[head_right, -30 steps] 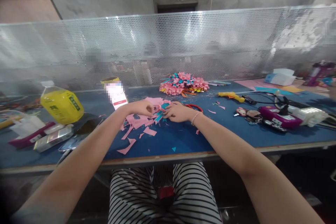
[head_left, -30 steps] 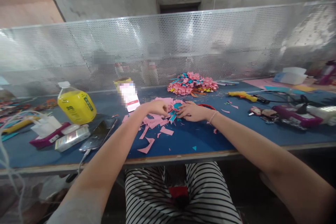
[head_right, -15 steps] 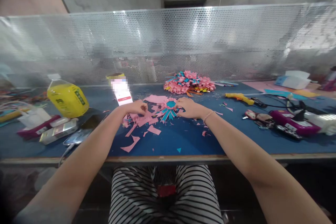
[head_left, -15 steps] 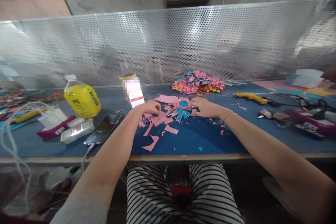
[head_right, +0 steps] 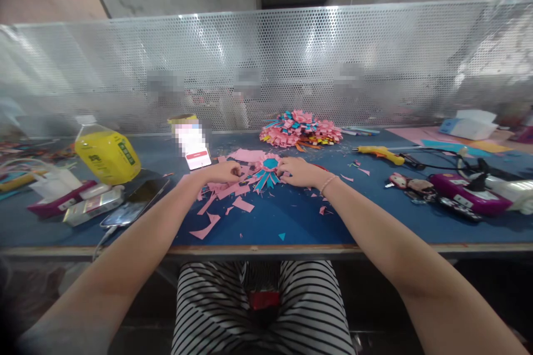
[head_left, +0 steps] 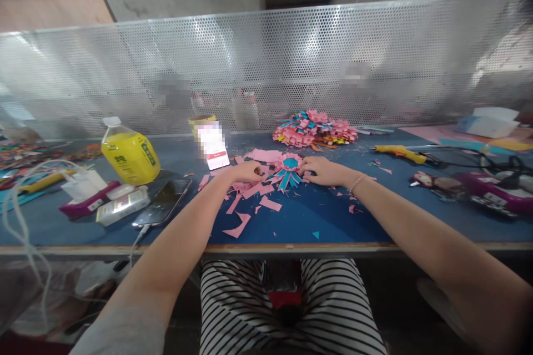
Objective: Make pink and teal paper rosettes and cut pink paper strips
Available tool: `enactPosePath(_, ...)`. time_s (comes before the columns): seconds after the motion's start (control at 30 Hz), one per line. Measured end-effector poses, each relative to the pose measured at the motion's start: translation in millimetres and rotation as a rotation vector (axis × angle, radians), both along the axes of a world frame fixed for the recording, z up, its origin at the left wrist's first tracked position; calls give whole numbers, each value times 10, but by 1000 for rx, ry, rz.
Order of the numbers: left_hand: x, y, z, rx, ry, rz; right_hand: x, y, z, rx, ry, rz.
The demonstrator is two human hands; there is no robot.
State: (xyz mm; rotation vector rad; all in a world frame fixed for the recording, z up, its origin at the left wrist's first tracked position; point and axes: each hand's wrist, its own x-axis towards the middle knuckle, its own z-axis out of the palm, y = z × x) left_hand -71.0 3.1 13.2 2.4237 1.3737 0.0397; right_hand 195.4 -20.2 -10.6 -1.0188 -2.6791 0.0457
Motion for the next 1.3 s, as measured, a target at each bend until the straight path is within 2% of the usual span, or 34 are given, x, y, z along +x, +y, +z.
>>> enactPosePath(0.2,19,-47,39,-81,-7,28,9,46,-35,2,16,22)
enactPosePath(0.5,35,-10,-15,-36,-22,121,-12,33,-7,22,0,28)
enactPosePath(0.6,45,-7,-16,33,-5,167,-15,30,1,33,-3,44)
enactPosePath(0.73,-3,38,-13,122,-45,129,-13,26,5,40,7,40)
enactPosePath(0.87,-110,122,-47,62,-276,198,-3,42,-7,39,20,45)
enactPosePath(1.03,-157,202,-117,-145,-694,363,9,75,-33,53,24,57)
enactPosePath(1.3,-116,236,-149,-136,-936,354,-1,59,-25,57,26,48)
